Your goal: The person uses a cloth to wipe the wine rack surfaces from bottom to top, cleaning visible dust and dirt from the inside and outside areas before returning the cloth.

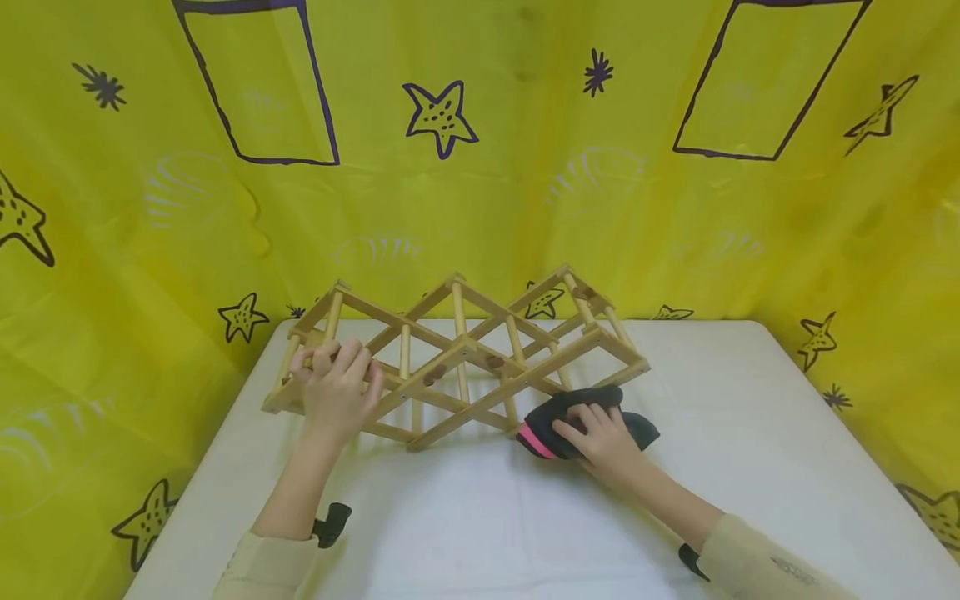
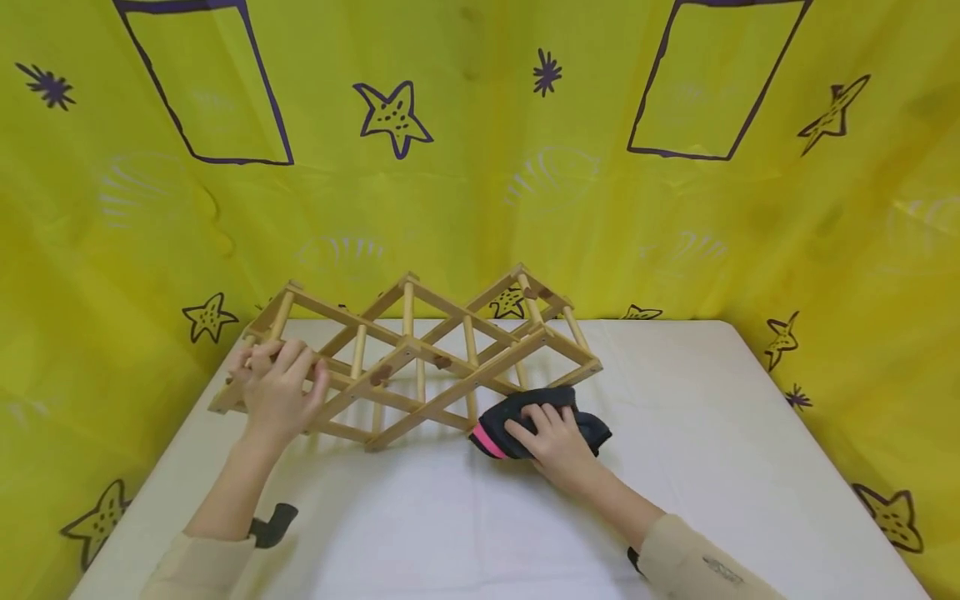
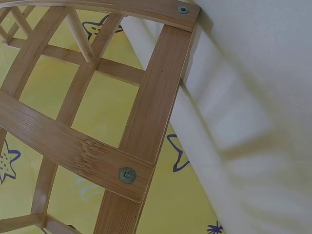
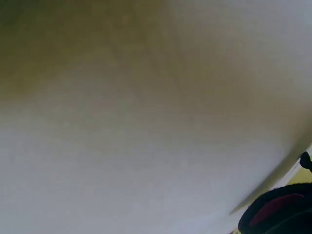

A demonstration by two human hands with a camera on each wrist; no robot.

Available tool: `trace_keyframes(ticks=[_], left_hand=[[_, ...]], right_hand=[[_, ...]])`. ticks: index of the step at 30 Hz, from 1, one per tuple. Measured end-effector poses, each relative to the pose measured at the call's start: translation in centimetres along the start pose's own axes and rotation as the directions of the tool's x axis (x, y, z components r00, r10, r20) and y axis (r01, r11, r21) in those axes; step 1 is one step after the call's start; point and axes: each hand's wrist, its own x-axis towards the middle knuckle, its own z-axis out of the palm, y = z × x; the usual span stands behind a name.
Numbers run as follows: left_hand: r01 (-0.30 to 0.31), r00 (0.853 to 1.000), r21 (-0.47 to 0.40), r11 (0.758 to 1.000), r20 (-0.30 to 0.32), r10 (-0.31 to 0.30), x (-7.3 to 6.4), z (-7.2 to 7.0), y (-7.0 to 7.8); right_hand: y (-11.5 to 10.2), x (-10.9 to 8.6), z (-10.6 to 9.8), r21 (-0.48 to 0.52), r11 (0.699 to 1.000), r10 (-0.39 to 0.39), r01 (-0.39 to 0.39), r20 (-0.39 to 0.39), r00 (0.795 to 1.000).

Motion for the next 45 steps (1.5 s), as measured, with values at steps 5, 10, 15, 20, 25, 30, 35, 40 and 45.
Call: trace_keyframes(ticks=[5,10,15,20,25,30,35,40,45], left_hand=[[-0.007,1.0,0.008,1.0,0.001,0.007,0.1,0.1,-0.1],[0.0,1.0,0.009,1.0,0.007,0.0,-0.1,0.3,-0.1],[0.009,1.0,-0.006,1.0,0.009,-0.009,-0.2,0.2,-0.1],[0.006,1.0,-0.003,1.0,0.006,-0.006,-0.1,0.1,-0.1],[-0.002,1.0,0.007,1.0,0.0,0.002,0.0,0.0,0.0],[-0.012,1.0,0.008,1.0,-0.014,0.012,0.0,0.0,0.1],[-0.011,1.0,0.006,1.0,-0.025,0.011,0.0,0.1,0.1],[-0.016,1.0,0.002,1.0,-0.02,0.016,0.0,0.2,0.1],[-0.011,1.0,-0.003,1.0,-0.011,0.011,0.0,0.1,0.1]], right_hand=[[1.1,0.0,-1.0,-0.036,0.997,0.072,-0.073,-0.037,0.997],[2.5,0.4,-2.6,-0.03,0.975,0.213,-0.221,-0.178,0.961],[1.9,0.5,-1.8,-0.028,0.991,0.122,-0.127,-0.139,0.983],[0.4,0.4,-0.2,0.021,0.999,-0.041,0.041,0.037,0.998],[0.7,0.1,-0.6,-0.005,1.0,-0.02,0.021,0.068,0.997],[2.5,-0.1,-2.6,-0.047,0.989,0.136,-0.141,-0.101,0.985],[2.7,0.1,-2.9,-0.035,0.984,0.169,-0.175,-0.13,0.977],[1.2,0.3,-1.2,-0.012,0.999,0.039,-0.039,-0.023,0.999],[0.0,0.3,-0.2,0.017,1.0,-0.019,0.018,0.113,0.993]])
